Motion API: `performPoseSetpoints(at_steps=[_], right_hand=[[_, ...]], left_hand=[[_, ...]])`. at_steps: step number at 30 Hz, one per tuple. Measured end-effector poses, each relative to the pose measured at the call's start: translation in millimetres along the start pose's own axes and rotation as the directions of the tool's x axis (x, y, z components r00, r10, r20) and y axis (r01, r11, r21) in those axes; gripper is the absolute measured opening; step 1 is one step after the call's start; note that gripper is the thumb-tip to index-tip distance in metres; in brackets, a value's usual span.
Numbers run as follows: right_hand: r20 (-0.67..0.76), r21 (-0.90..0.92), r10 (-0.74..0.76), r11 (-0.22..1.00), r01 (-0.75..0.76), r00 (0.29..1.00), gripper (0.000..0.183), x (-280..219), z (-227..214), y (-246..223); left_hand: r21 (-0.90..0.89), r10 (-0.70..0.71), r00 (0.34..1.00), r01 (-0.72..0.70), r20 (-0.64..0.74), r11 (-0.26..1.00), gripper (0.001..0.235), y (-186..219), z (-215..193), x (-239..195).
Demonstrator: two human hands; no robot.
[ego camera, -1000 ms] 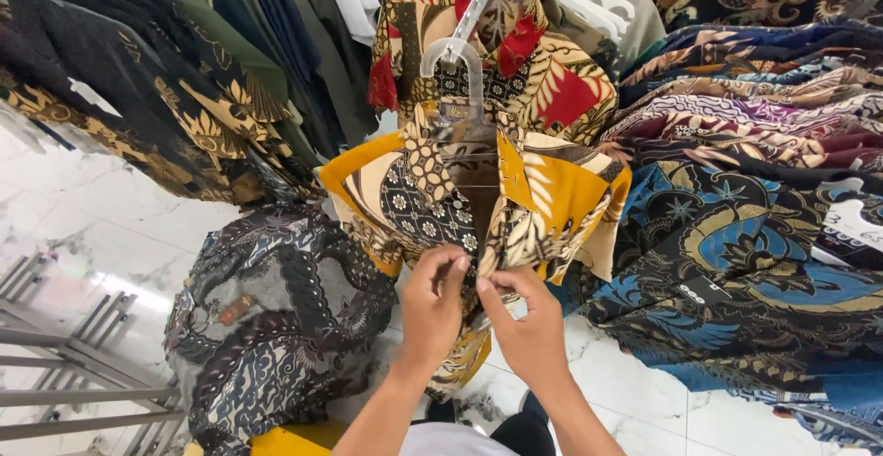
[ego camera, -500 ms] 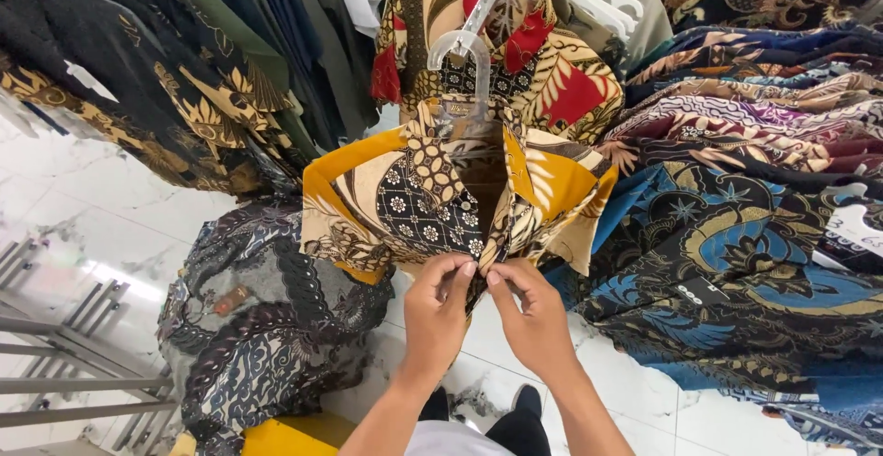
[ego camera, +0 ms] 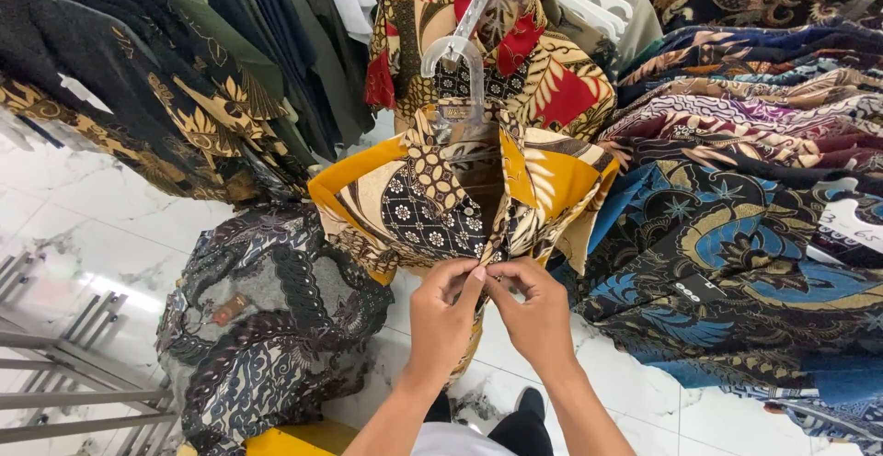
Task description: Buttoning a shirt on a hanger and organizing it on a clothing rack.
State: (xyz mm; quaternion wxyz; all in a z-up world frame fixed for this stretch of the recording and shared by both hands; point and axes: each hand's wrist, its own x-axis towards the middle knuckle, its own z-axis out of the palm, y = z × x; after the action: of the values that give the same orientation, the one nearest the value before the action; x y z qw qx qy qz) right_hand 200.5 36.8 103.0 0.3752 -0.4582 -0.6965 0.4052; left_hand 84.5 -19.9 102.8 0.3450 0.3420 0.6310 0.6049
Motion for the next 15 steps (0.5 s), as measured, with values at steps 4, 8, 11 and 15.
performPoseSetpoints(at_steps=[4, 8, 11, 15], right_hand=[[0.045, -0.023, -0.016, 1.000, 0.017, 0.999, 0.013, -0.4, -0.7, 1.9], [0.107, -0.021, 0.017, 1.000, -0.015, 0.994, 0.017, 2.3, -2.2, 1.3], [0.146, -0.037, 0.029, 0.999, -0.024, 0.989, 0.020, 6.2, -5.1, 1.8], [0.120, -0.016, -0.007, 1.000, 0.009, 0.993, 0.017, 9.7, -6.7, -0.3]], left_hand=[[0.044, 0.148, 0.988, -0.150, 0.037, 0.988, 0.020, -10.5, -1.8, 4.0], [0.148, 0.331, 0.943, -0.332, 0.032, 0.932, 0.018, -20.0, -1.8, 6.8], [0.162, 0.354, 0.935, -0.355, 0.037, 0.921, 0.016, -20.1, -1.9, 8.9], [0.180, 0.396, 0.916, -0.401, 0.067, 0.898, 0.014, -24.9, -1.5, 10.6]])
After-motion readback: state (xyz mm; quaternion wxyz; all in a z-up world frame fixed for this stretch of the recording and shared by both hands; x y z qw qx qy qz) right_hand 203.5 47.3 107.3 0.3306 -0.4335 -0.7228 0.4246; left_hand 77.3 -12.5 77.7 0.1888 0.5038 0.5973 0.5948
